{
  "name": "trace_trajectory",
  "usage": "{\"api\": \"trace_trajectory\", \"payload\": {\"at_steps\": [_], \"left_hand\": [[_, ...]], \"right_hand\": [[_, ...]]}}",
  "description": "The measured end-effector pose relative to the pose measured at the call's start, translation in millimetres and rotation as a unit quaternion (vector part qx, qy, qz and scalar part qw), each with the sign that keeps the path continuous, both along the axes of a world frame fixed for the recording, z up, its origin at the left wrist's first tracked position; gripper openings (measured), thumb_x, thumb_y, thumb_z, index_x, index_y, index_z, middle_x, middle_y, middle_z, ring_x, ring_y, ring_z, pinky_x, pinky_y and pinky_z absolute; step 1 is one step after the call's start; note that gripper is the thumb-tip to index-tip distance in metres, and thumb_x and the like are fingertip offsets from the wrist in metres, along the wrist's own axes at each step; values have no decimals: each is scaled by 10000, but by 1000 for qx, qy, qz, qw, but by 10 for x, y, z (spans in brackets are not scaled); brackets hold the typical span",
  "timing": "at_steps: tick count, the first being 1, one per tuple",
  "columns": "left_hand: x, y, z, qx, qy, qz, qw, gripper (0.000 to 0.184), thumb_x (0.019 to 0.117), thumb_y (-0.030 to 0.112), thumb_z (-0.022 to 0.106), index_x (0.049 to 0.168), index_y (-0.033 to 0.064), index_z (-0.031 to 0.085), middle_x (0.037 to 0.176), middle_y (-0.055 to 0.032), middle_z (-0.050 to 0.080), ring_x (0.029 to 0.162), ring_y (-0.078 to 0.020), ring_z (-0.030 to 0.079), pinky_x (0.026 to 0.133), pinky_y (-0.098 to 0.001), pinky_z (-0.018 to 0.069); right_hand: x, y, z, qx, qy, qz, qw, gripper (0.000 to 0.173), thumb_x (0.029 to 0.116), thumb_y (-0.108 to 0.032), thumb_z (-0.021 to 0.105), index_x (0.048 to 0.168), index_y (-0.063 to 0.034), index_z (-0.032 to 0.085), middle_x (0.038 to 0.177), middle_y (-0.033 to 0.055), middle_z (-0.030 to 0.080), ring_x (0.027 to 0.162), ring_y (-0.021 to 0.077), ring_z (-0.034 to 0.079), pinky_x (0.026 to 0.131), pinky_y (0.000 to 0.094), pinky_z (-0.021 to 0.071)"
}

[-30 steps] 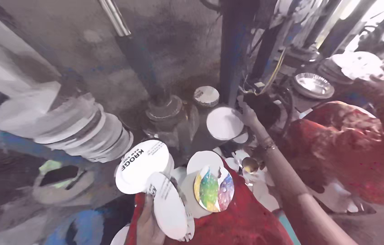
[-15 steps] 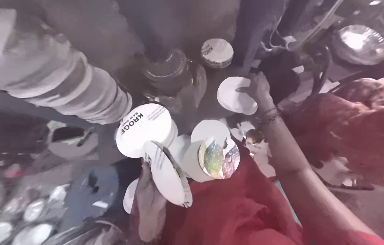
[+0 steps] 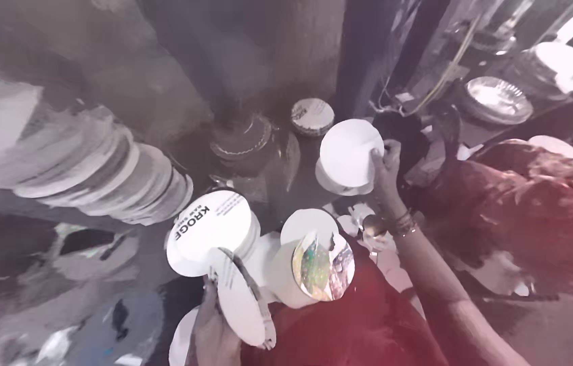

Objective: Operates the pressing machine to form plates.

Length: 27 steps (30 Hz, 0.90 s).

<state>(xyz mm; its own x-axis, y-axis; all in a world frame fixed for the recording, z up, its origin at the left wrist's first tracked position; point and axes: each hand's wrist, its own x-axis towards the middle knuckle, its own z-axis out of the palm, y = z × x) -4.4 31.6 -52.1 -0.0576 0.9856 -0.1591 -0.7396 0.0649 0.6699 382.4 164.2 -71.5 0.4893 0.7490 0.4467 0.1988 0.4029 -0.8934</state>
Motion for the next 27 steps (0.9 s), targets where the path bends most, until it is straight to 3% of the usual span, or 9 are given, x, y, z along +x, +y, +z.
{"api": "trace_trajectory", "payload": {"at_steps": [6,10,12,14,16,18,20,23,27], "left_hand": [[-24,5,66,-8,-36,-38,999,451,1113,321,250,1147,184,678,1010,6,764,890,-71,736,746,-256,630],[-45,22,69,-26,2,-35,999,458,1112,337,256,1086,201,692,919,27,769,779,-52,735,651,-237,624],[-42,28,52,-22,-16,-43,999,435,1107,331,287,1072,189,696,913,13,769,785,-66,740,671,-255,632],[-31,18,42,-14,-47,-54,997,404,1095,324,347,1073,177,722,935,-13,774,804,-90,748,687,-276,638],[-12,8,50,-11,-32,-45,998,414,1101,333,321,1097,186,709,966,0,774,841,-84,748,710,-270,636],[8,-3,82,-10,43,1,999,432,1119,311,246,1129,193,662,972,57,760,867,-30,727,736,-223,621],[-26,-38,87,-13,45,38,998,424,1123,281,237,1154,153,641,984,45,746,885,-23,714,742,-208,611],[-132,-32,68,-4,-4,44,999,456,1120,266,207,1100,123,640,943,17,743,834,-34,718,699,-200,613],[-195,-1,43,33,-131,3,991,415,1107,228,288,1045,76,670,953,-30,745,815,-71,731,682,-204,612]], "right_hand": [[-68,-263,128,-74,25,59,995,310,1069,-261,501,1374,-213,474,1061,-3,656,778,59,651,664,258,576],[-72,-163,189,-121,-115,104,981,239,1013,-162,557,1194,-28,638,866,28,687,695,73,628,649,271,545],[-36,-84,180,-172,-263,-11,949,342,993,-241,669,1241,-6,664,1110,174,724,971,312,713,845,532,573],[34,-20,110,-277,-337,-58,898,634,978,-399,679,1452,-11,516,1518,242,480,1404,475,432,1077,720,352],[69,4,83,-340,-370,-69,862,699,979,-457,658,1490,-19,474,1628,241,316,1518,512,192,1111,794,203],[-22,-45,127,-300,-401,-96,860,570,980,-340,685,1407,13,552,1606,244,355,1524,509,172,1133,794,147],[-159,-185,158,-233,-418,-106,872,437,999,-252,645,1349,2,579,1461,231,522,1408,457,419,1106,667,350],[-396,-553,298,-210,-387,11,898,293,1043,-259,586,991,11,685,820,198,675,733,369,676,656,564,541],[-628,-875,252,-485,-457,256,700,445,1016,-425,588,1150,-14,698,991,246,695,974,452,665,822,651,484]]}}
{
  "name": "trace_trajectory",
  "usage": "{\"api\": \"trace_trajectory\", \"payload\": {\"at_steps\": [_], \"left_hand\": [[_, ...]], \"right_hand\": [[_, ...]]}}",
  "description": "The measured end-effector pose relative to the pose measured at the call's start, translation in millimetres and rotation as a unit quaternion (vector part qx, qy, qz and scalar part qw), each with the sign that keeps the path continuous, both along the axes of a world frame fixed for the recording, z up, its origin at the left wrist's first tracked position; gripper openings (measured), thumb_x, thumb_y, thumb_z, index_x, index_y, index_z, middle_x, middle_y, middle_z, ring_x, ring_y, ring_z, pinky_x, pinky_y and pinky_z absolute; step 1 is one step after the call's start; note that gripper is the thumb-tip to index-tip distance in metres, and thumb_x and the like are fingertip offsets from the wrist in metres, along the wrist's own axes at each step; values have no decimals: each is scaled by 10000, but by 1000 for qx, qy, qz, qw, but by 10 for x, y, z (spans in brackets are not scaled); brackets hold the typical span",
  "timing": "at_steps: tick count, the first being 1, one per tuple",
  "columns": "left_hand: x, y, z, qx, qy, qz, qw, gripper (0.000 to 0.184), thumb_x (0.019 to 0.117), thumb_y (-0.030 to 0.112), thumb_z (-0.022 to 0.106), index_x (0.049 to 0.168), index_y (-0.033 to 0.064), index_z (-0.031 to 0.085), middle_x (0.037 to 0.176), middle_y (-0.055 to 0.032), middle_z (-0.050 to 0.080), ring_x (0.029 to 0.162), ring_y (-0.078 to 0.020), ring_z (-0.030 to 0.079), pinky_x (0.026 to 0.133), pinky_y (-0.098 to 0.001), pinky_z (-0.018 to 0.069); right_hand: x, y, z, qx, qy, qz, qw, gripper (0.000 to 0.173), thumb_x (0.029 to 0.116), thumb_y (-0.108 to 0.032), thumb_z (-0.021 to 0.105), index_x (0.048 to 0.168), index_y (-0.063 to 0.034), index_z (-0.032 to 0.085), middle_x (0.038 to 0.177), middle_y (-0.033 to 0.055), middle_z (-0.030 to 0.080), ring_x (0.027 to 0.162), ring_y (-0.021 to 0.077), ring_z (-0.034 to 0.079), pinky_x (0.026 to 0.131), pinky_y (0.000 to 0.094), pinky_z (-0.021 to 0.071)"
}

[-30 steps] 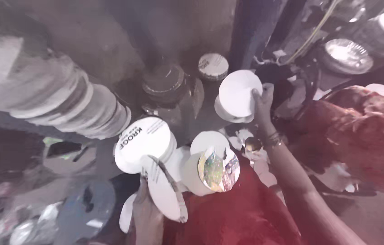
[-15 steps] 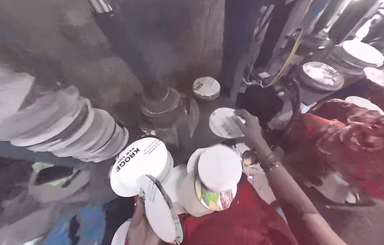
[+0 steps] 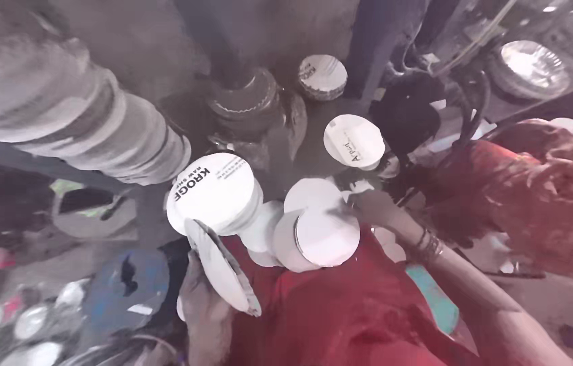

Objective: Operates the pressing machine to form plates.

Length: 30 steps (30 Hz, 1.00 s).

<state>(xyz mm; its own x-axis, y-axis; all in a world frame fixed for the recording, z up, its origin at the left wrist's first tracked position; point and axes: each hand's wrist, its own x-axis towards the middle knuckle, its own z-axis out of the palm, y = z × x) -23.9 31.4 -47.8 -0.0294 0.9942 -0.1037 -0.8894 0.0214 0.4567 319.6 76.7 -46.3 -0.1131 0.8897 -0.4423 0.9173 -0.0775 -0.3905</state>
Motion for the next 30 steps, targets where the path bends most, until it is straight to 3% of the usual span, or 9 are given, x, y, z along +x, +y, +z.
{"api": "trace_trajectory", "payload": {"at_steps": [2,5,8,10,15,18,20,23,30], "left_hand": [[5,2,-23,0,-17,-14,1000,348,1086,225,380,1046,70,689,943,-50,747,798,-95,736,669,-238,621],[3,-7,-80,-14,98,10,995,361,1100,300,346,1104,134,667,987,-4,746,898,-84,725,775,-278,625],[33,-40,-83,-22,160,44,986,347,1110,265,319,1183,115,623,1058,-13,734,999,-104,709,866,-315,611],[76,-52,-50,-32,242,79,967,301,1107,240,341,1245,126,583,1069,25,718,997,-67,695,867,-279,598],[214,15,61,-102,325,183,922,247,1100,172,359,1235,60,532,962,15,693,889,-60,699,798,-270,610],[229,58,67,-81,307,194,928,261,1102,164,333,1217,35,527,964,7,702,894,-73,707,816,-287,618],[265,93,79,-93,292,197,931,271,1104,187,324,1221,39,519,961,2,692,888,-78,705,804,-295,619],[329,103,68,-97,259,200,940,288,1112,217,312,1214,55,526,966,-13,696,898,-95,709,803,-313,622],[292,54,48,-86,255,236,934,301,1112,233,297,1205,44,513,960,-17,690,896,-99,709,805,-318,622]], "right_hand": [[-41,-31,-213,-39,7,19,999,619,930,-518,685,1250,9,630,1044,271,672,1018,467,639,856,663,470],[-44,-6,-291,2,118,6,993,532,928,-332,739,1319,13,634,1083,268,691,1026,426,656,932,624,475],[-25,26,-190,74,207,31,975,362,950,-252,711,1135,58,686,954,220,697,900,328,666,865,539,504],[-44,27,-164,98,264,19,959,344,969,-227,676,1179,45,678,970,167,701,878,219,653,855,439,522],[-209,-58,-150,304,171,-19,937,341,967,-197,611,1157,72,699,973,273,720,896,448,713,797,642,539],[-241,-54,-112,368,274,-56,887,312,993,-184,564,1144,84,616,835,132,666,720,163,651,683,360,552],[-342,-93,-23,345,367,-63,861,391,1005,-163,550,1307,83,518,997,89,690,823,14,661,759,222,567],[-556,-191,2,308,442,-24,842,503,1017,-165,539,1449,69,436,1272,131,642,1038,14,644,914,215,547],[-839,-295,-35,247,557,-10,793,455,1053,-106,483,1465,53,370,1118,25,692,921,5,689,830,227,602]]}}
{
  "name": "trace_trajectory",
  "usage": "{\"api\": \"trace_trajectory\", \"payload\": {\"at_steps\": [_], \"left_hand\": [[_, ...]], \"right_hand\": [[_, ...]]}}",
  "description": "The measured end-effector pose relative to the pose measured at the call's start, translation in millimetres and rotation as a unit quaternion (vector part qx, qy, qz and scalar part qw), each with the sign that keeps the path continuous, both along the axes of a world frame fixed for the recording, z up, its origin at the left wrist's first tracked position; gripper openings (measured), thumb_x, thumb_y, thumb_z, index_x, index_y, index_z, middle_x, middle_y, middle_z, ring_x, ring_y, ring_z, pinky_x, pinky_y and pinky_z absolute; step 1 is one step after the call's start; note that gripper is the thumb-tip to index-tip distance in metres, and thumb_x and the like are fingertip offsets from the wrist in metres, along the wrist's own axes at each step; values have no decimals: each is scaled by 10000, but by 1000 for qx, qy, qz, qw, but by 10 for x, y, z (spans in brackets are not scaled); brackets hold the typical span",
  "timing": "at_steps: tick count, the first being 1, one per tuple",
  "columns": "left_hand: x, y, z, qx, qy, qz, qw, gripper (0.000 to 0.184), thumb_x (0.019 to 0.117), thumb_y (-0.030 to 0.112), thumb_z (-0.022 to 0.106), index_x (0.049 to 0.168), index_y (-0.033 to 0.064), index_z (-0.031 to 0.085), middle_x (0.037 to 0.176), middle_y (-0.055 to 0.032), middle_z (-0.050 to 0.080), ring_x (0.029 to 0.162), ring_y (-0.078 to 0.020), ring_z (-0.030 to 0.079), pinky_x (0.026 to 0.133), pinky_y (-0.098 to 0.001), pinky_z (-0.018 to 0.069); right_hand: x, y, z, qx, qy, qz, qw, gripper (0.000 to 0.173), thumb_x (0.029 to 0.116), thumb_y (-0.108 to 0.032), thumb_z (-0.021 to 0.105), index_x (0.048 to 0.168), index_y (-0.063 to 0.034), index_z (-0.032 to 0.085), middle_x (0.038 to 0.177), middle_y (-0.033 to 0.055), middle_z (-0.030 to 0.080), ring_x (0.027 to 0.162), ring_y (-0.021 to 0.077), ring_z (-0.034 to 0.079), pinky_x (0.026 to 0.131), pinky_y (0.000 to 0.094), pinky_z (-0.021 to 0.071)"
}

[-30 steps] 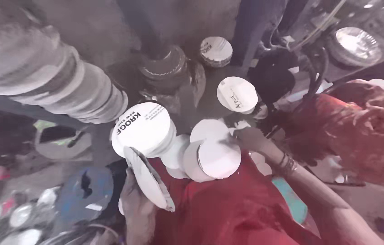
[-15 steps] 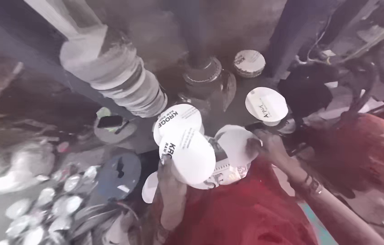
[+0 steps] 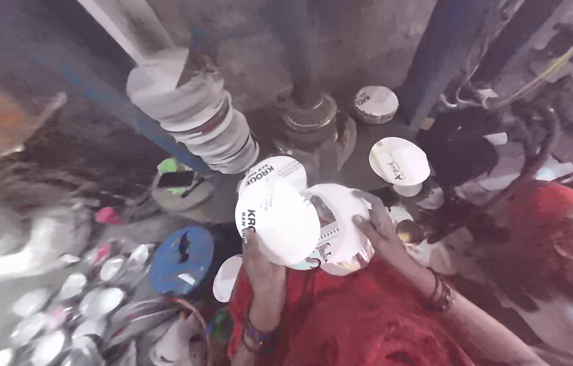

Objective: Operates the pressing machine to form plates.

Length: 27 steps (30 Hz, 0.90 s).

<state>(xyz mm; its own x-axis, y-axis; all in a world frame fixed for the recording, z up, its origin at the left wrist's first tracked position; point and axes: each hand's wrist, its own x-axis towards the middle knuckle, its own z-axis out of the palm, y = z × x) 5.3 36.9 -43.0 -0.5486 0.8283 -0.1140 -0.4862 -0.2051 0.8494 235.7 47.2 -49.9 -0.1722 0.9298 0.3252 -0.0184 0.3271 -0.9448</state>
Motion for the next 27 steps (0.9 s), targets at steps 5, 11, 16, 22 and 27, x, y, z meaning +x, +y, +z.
{"api": "trace_trajectory", "payload": {"at_steps": [5,11,16,22,27], "left_hand": [[64,-91,-8,-38,47,2,998,298,1109,196,319,1308,14,447,1027,-20,639,934,-63,671,842,-275,590],[52,-190,-112,-32,26,-146,988,317,1109,185,325,1329,37,498,1078,3,698,968,-40,688,852,-248,595],[-129,-147,-36,44,-212,-183,959,407,1118,307,246,1130,117,606,969,-8,741,877,-76,727,739,-257,627],[-214,-148,-143,91,-296,-209,927,321,1083,278,426,1028,113,696,849,-13,739,705,-51,715,589,-187,594],[-117,-75,-124,46,-222,-214,950,426,1113,301,273,1062,152,668,881,-12,755,763,-76,738,626,-249,629]], "right_hand": [[-175,-163,80,-16,-20,-19,1000,491,1020,-86,504,1447,125,384,1180,105,669,971,-1,658,877,214,562],[53,163,212,4,-229,-88,970,365,1056,-173,471,1295,48,635,1021,180,728,903,209,702,850,379,564],[1179,971,-44,-125,-440,-345,820,729,1004,-417,628,1537,15,383,1603,299,316,1484,529,266,1110,774,248],[1548,1142,-159,-42,-416,-437,797,216,953,-83,655,1133,36,659,1215,293,623,1212,508,543,933,682,448],[1569,1084,-161,-90,-348,-487,796,407,1008,-257,622,1300,23,584,1330,287,583,1181,481,595,926,656,494]]}}
